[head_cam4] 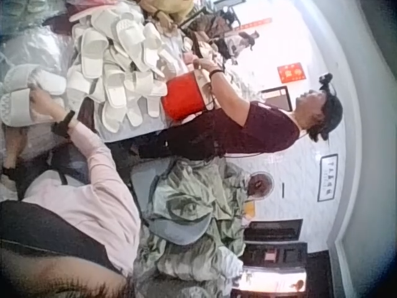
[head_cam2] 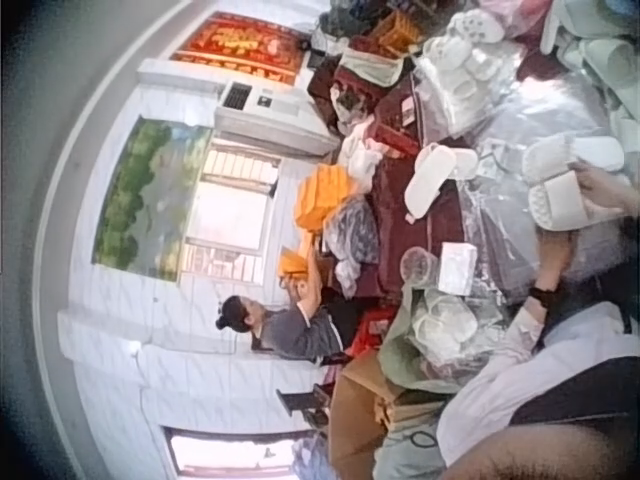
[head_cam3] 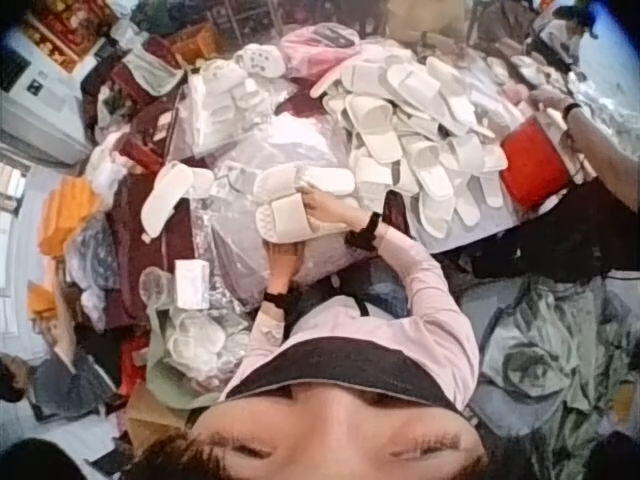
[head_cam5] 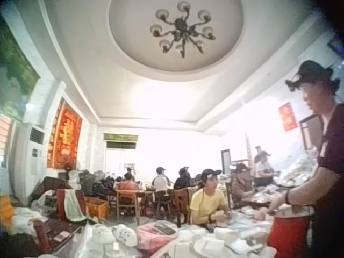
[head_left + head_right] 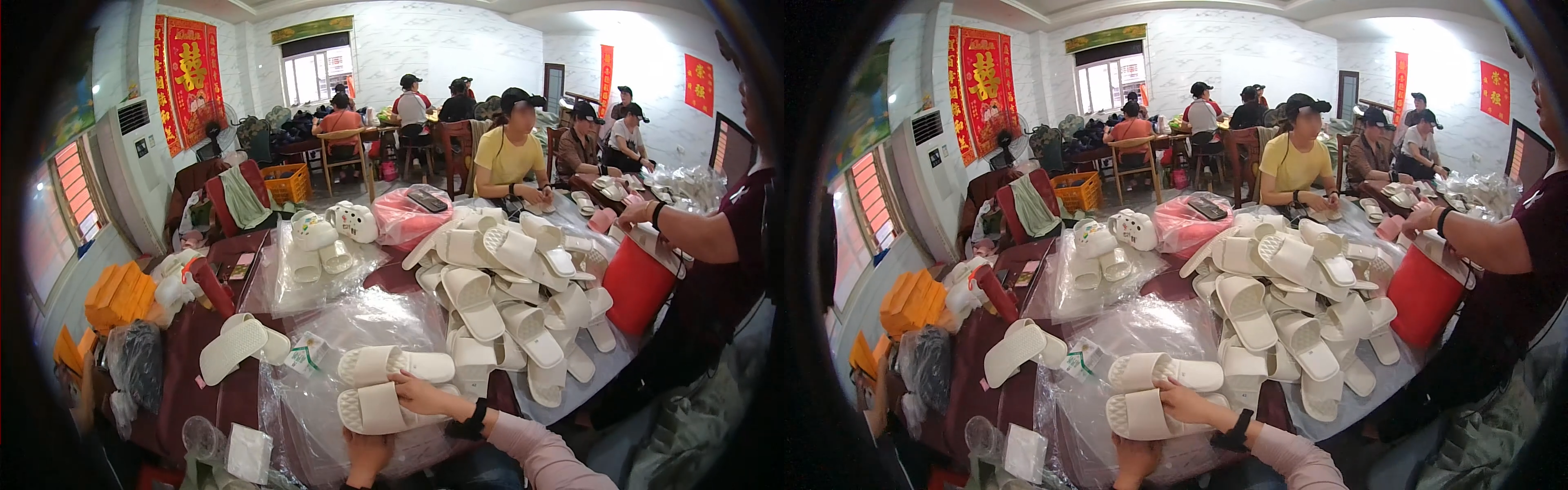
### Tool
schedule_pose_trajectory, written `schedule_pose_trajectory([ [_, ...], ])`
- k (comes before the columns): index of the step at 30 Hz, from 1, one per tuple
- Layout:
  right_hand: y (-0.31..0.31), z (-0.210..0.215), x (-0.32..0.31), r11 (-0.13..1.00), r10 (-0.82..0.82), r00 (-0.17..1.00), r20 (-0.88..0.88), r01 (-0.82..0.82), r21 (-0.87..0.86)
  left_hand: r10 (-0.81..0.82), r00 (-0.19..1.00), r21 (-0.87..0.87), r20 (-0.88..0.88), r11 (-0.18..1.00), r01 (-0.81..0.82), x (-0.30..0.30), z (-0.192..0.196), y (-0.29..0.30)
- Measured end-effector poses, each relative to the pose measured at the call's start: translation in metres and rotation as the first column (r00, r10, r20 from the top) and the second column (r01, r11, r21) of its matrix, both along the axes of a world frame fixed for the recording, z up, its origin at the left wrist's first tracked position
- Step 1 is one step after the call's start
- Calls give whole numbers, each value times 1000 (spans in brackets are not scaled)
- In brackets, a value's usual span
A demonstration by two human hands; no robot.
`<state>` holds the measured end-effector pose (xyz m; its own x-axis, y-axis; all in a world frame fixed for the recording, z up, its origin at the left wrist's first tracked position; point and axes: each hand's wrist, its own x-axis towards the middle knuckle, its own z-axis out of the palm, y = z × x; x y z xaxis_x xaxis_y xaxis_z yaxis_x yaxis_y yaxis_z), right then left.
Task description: Checking and organizing completed sandal components and packing them into bags.
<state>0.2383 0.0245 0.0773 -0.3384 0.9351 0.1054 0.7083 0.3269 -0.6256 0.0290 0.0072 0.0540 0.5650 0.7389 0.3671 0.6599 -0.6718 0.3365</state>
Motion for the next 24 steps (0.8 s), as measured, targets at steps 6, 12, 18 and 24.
schedule_pose_trajectory([
  [6,-70,49,-14,997,46,866,-499,-12,71,-200,974,75,110,978,192,-14,-59,14],
  [12,-134,62,-8,978,19,733,-680,-155,-140,125,844,-822,521,339,457,-29,-37,41],
  [18,-164,62,4,937,94,726,-681,-296,-186,-281,933,-215,-224,948,234,-42,10,32],
  [24,-180,37,5,850,46,701,-712,-402,-341,-271,909,-110,-318,962,249,-44,-4,37],
])
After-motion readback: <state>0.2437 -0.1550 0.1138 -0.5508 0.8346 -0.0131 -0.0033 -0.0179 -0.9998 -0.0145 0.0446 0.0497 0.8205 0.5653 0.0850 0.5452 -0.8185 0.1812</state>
